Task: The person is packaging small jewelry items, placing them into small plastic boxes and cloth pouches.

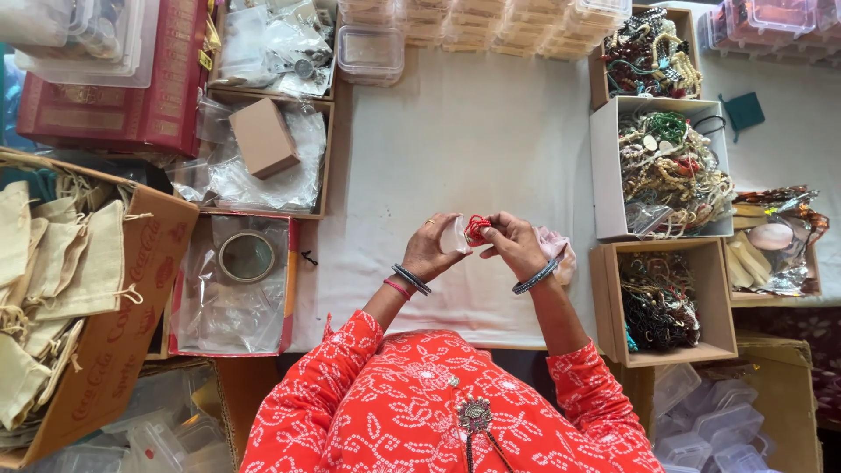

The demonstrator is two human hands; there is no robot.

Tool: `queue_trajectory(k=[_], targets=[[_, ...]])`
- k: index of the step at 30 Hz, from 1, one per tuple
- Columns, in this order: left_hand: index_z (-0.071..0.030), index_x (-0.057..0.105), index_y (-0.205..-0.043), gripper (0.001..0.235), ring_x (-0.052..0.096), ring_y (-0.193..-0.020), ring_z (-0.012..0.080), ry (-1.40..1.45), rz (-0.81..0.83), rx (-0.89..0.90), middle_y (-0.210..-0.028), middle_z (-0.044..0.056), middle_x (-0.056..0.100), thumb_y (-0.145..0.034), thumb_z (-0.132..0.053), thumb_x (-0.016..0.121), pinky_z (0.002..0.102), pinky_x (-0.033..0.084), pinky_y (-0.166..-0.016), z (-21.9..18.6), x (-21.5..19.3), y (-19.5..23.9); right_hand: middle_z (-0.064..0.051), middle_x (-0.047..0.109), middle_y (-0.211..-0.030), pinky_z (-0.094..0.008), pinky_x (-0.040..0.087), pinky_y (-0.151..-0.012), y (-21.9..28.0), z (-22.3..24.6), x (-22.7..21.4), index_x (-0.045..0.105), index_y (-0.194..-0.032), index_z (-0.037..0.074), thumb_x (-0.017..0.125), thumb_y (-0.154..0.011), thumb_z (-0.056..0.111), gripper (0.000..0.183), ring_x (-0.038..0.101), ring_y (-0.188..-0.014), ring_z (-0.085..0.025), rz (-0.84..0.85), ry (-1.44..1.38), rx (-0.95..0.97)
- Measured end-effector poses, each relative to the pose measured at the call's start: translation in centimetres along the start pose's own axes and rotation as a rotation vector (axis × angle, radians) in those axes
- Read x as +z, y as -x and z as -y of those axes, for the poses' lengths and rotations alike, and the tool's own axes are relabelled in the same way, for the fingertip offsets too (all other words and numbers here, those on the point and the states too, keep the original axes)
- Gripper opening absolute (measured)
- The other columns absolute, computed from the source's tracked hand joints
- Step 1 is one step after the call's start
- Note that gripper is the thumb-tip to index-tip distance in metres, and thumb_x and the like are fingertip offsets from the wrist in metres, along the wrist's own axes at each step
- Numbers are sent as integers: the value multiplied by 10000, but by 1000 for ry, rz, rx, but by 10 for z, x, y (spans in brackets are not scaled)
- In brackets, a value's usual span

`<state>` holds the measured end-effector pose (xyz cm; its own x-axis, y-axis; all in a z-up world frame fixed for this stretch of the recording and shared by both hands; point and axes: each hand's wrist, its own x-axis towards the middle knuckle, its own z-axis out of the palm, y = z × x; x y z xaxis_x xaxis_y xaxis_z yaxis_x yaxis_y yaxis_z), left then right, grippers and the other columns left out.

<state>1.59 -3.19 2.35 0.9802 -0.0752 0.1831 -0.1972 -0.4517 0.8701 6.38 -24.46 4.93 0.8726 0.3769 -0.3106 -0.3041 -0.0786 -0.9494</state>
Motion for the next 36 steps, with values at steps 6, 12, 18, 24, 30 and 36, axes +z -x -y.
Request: queue_trajectory(k=[6,12,18,24,30,36], targets=[[-103,593,-1309,681,660,-1111,313,-34,40,1,-1220,112,670,-740,-351,872,423,554,-926,-2,-1,3,-46,764,-958,-257,567,-612,13,20,12,710,-1134,8,633,-977,152,227,697,-820,-84,-45,396,41],[-80,596,-1280,673,646,-1126,330,-28,25,77,-1210,121,668,-719,-323,878,427,542,-950,4,7,5,-81,743,-862,-266,544,-650,13,12,6,729,-1107,-7,638,-985,161,226,668,-748,-91,78,488,-8],[-82,606,-1276,643,650,-1111,332,-24,53,90,-1197,117,673,-724,-285,867,436,535,-947,-4,8,7,-120,772,-901,-293,566,-733,25,43,26,732,-1058,16,720,-912,202,237,727,-772,-181,-64,798,-152],[-78,605,-1265,647,650,-1118,330,-5,45,76,-1201,118,676,-706,-279,863,434,536,-948,-4,7,8,-125,752,-971,-318,611,-741,32,53,33,716,-1086,11,715,-897,148,233,747,-875,-215,-72,755,-271],[-69,603,-1267,631,669,-1085,327,19,28,75,-1184,119,683,-749,-313,869,425,553,-916,-2,11,7,-74,772,-970,-276,617,-696,33,47,32,710,-1106,28,657,-921,103,207,770,-844,-151,-80,627,-204],[-77,601,-1270,667,694,-991,303,18,21,3,-1129,114,682,-726,-351,875,403,582,-818,-13,6,5,-81,782,-997,-277,550,-629,39,49,40,732,-1114,34,744,-932,156,220,748,-911,-128,-283,682,-333]])
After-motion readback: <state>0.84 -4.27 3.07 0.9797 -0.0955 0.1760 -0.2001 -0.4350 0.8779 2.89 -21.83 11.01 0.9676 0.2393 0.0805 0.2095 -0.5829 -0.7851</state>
